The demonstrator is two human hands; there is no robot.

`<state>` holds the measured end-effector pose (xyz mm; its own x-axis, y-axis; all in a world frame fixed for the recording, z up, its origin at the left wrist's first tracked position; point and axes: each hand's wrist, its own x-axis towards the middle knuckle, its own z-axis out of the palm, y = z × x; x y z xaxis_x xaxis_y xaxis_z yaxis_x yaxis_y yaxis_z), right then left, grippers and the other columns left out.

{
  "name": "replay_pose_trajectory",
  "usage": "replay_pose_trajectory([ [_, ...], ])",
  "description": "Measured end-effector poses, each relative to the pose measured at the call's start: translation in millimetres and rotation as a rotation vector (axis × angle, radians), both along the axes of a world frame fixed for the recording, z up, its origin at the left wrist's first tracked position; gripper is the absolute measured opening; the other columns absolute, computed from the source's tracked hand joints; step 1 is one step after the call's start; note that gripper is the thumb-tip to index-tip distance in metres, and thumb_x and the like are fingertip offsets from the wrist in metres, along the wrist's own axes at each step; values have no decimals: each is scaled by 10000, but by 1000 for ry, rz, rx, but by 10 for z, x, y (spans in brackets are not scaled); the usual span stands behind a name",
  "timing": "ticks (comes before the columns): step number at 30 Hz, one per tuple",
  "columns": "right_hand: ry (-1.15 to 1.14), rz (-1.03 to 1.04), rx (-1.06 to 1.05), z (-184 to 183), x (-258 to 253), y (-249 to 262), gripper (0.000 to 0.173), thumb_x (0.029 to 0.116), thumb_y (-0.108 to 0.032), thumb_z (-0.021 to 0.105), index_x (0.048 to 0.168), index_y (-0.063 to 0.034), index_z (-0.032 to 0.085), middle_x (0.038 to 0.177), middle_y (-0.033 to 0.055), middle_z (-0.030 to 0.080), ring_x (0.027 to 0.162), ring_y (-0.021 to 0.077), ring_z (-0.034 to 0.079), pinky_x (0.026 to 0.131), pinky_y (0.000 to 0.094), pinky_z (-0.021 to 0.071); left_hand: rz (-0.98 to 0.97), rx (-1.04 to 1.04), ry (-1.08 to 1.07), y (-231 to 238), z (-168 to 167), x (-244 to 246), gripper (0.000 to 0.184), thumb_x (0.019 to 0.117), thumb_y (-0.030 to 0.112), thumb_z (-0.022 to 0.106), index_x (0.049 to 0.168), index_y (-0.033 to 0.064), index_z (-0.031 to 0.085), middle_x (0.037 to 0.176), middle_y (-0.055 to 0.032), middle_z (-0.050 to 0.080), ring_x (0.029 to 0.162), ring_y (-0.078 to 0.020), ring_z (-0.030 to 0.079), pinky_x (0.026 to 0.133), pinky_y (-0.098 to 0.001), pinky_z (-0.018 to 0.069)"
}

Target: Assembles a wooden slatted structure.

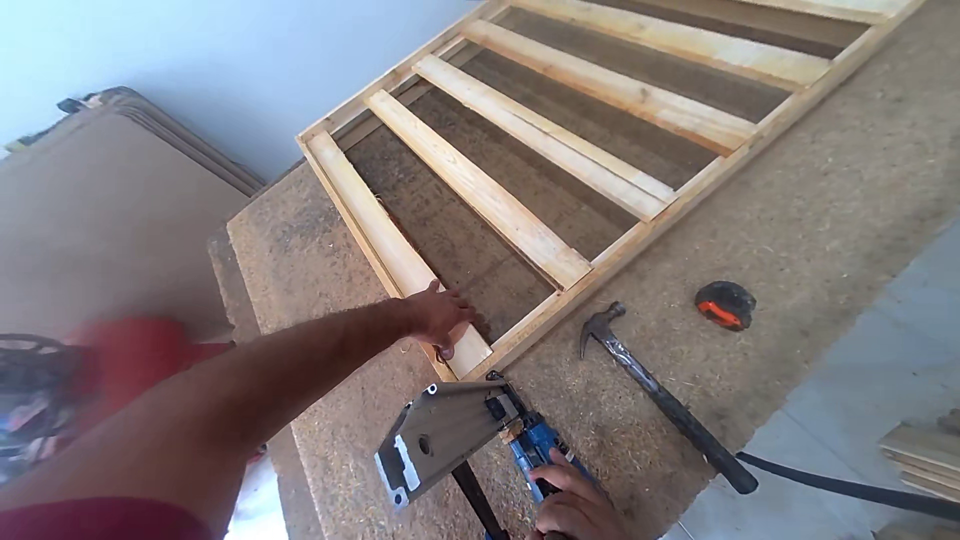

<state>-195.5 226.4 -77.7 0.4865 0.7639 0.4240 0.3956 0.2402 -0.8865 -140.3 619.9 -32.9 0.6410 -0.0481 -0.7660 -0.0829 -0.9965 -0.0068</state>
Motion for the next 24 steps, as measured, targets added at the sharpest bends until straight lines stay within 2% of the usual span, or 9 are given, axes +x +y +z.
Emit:
replay_pose_trajectory([
  [5,3,15,7,-31,57,20,142,976,-258,685,966,-123,645,933,50,724,1209,244,645,1210,533,365,25,-28,-12,25,-17,-9,799,797,487,850,1479,214,538,1521,-50,513,1468,-336,390,1170,-757,183],
  [11,-6,11,23,-51,83,14,152,985,-271,677,966,-125,641,929,43,721,1207,233,647,1211,517,369,17,-27,-15,38,-43,-8,816,788,505,847,1482,213,534,1523,-36,513,1473,-326,386,1165,-755,190],
  [15,-8,14,20,-37,96,3,129,980,-237,675,964,-112,652,912,49,706,1099,204,676,1153,447,450,11,-3,-3,28,-42,3,805,792,513,841,1480,231,535,1526,-25,509,1476,-318,382,1171,-745,192],
  [21,65,54,26,-12,25,-43,167,997,-257,659,986,-91,653,930,84,721,1179,251,657,1220,556,326,14,-1,10,6,0,22,821,805,500,840,1499,202,517,1541,-48,497,1480,-328,377,1174,-742,187],
  [24,54,38,43,-24,-30,-19,183,1001,-288,650,982,-106,652,923,66,719,1176,240,660,1222,559,326,14,1,7,1,-9,19,829,799,510,840,1501,213,515,1531,-53,506,1478,-325,381,1180,-737,181],
])
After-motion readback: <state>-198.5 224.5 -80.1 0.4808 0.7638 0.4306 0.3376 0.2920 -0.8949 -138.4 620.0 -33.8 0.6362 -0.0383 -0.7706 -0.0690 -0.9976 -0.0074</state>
